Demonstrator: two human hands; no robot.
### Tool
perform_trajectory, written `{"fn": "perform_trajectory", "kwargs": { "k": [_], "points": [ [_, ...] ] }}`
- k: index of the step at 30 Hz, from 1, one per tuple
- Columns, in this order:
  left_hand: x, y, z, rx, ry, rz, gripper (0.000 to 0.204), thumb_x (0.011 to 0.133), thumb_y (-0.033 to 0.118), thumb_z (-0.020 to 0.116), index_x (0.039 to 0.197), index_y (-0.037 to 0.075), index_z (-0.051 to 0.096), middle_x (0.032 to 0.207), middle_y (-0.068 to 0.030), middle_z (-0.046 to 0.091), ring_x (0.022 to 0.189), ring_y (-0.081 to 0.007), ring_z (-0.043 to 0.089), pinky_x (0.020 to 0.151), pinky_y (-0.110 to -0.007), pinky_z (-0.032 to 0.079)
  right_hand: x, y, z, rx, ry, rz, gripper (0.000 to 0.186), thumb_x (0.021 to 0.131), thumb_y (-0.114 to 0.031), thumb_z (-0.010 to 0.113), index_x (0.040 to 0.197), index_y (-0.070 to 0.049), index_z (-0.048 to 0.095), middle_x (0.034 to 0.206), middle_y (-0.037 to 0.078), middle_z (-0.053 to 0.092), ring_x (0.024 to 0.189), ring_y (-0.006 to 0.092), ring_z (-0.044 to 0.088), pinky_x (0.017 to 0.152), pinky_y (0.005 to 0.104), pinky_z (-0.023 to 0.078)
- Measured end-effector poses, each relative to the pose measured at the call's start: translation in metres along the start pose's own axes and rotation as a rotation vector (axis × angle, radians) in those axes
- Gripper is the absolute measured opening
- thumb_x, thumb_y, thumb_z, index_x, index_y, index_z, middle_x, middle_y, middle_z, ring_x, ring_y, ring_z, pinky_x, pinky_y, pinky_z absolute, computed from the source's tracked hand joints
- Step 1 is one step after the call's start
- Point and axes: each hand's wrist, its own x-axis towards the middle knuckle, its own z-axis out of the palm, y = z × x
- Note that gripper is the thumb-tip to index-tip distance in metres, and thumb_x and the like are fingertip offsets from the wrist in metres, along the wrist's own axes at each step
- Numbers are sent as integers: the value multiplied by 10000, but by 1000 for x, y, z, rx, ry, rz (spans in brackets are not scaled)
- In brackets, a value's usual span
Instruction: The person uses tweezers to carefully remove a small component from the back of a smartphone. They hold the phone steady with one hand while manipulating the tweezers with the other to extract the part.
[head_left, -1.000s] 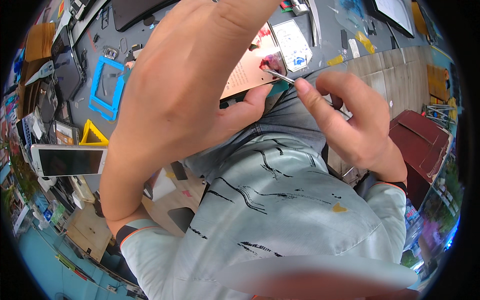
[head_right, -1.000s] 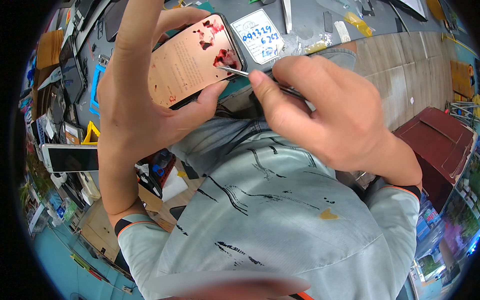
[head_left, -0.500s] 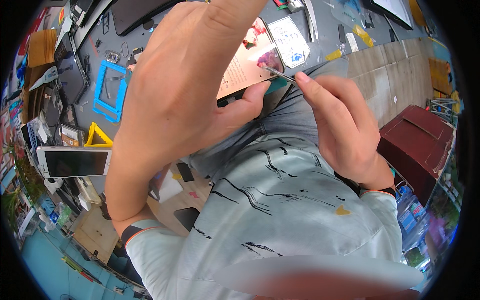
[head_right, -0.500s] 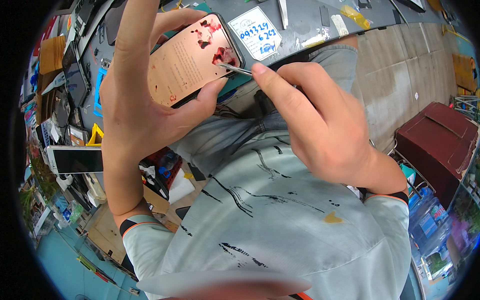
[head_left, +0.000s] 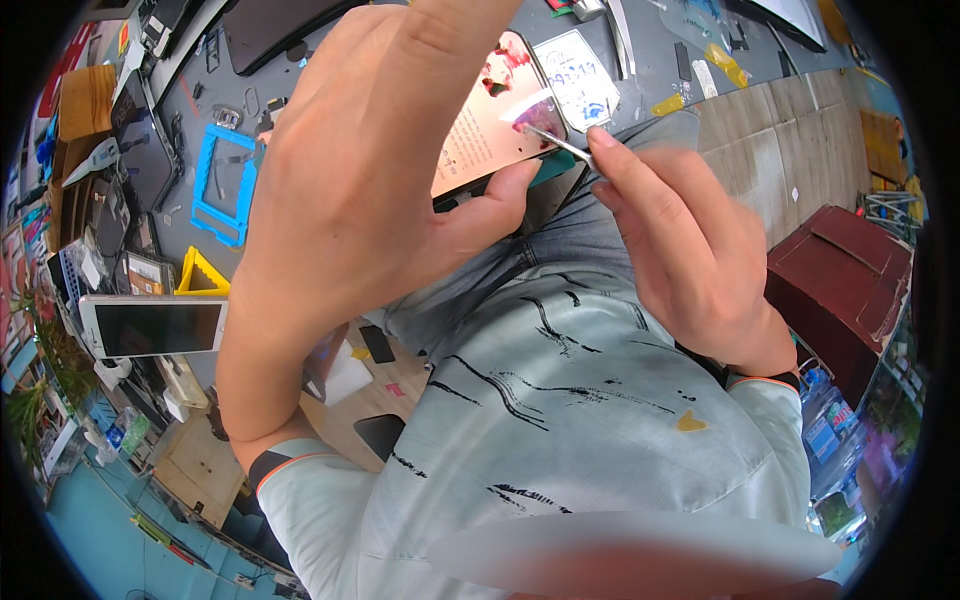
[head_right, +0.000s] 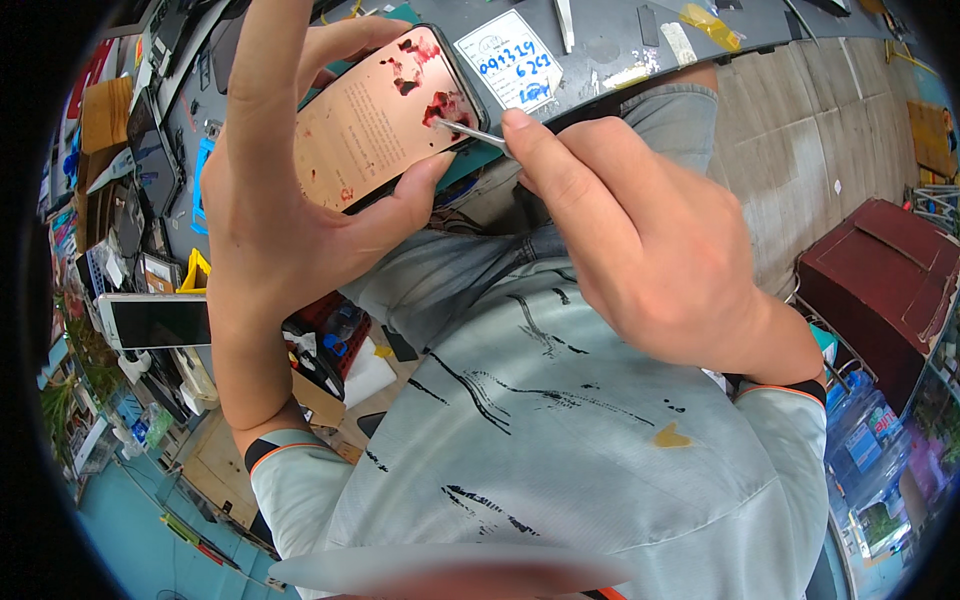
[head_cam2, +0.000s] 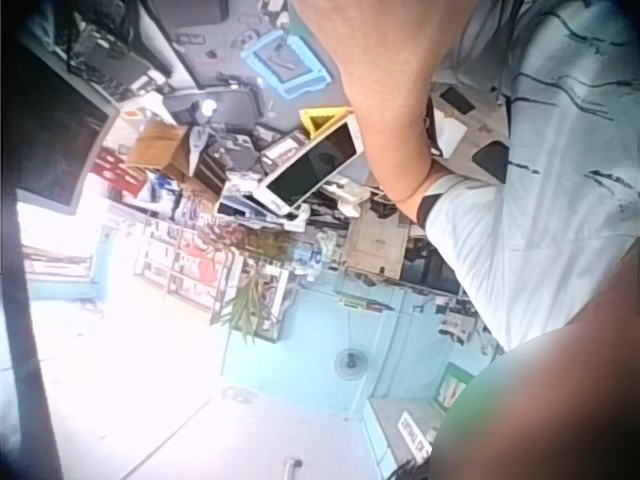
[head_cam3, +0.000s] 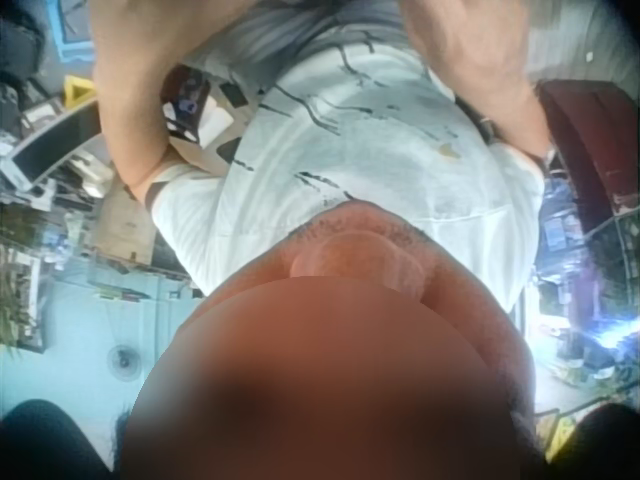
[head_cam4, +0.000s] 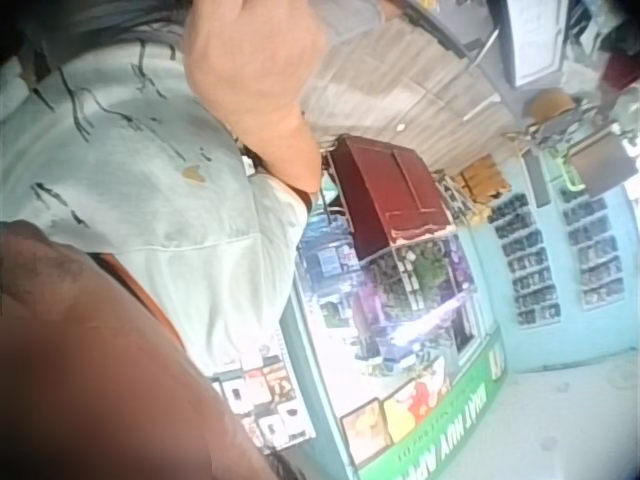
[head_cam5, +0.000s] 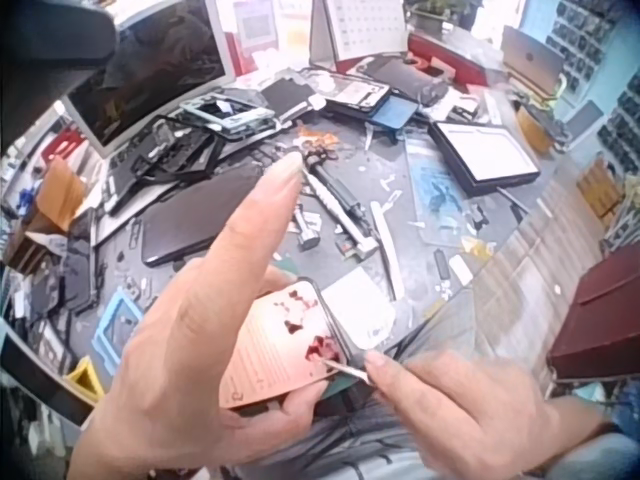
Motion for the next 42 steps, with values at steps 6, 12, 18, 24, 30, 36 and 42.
{"fn": "perform_trajectory", "kwargs": {
  "k": [6, 12, 18, 24, 30, 36, 42],
  "points": [
    [1, 2, 0, -8, -9, -12, 1097, 676, 33, 960, 1664, 6, 485, 1208, -171, 749, 1101, -356, 734, 985, -469, 581, 1, -14, -3, -32, -49, 70, 616, 886, 160, 821, 1484, 60, 712, 912, 130, 650, 689, 246, 642, 603, 368, 540],
    [0, 3, -1, -17, -9, -21, 1104, 677, 32, 962, 1670, 4, 478, 1214, -173, 752, 1106, -354, 738, 990, -467, 583, -1, -21, -4, -41, -88, 83, 644, 892, 169, 781, 1520, 73, 682, 939, 133, 654, 712, 242, 654, 595, 362, 540],
    [0, 5, 0, -25, -10, -30, 1112, 679, 32, 964, 1676, 2, 471, 1219, -175, 755, 1111, -353, 742, 994, -465, 585, -6, -23, -2, -41, -85, 61, 686, 853, 187, 762, 1527, 83, 676, 979, 139, 685, 755, 244, 696, 617, 349, 566],
    [3, 5, 0, -33, -15, -35, 1120, 680, 31, 966, 1681, 0, 465, 1225, -177, 758, 1117, -351, 746, 998, -464, 587, -5, -28, 2, -31, -36, 50, 694, 789, 194, 770, 1472, 72, 733, 985, 129, 690, 766, 232, 700, 627, 341, 569],
    [4, 6, 1, -40, -17, -45, 1128, 682, 31, 968, 1687, -2, 458, 1231, -179, 761, 1122, -350, 750, 1003, -462, 589, -5, -24, 14, -11, 112, 7, 679, 765, 207, 760, 1423, 42, 779, 1029, 130, 661, 756, 211, 670, 611, 316, 537],
    [5, 9, 2, -48, -19, -52, 1136, 683, 30, 971, 1693, -4, 451, 1237, -181, 765, 1127, -348, 754, 1007, -460, 591, -2, -24, 11, -22, 117, -7, 634, 773, 234, 765, 1376, 40, 804, 1073, 126, 628, 742, 188, 621, 593, 287, 508],
    [5, 8, 1, -53, -15, -66, 1144, 685, 30, 973, 1699, -6, 444, 1243, -183, 768, 1133, -347, 758, 1011, -459, 592, -4, -16, 16, -13, 159, -21, 596, 811, 198, 828, 1385, 41, 795, 1054, 128, 659, 753, 193, 666, 610, 299, 541]
  ]
}}
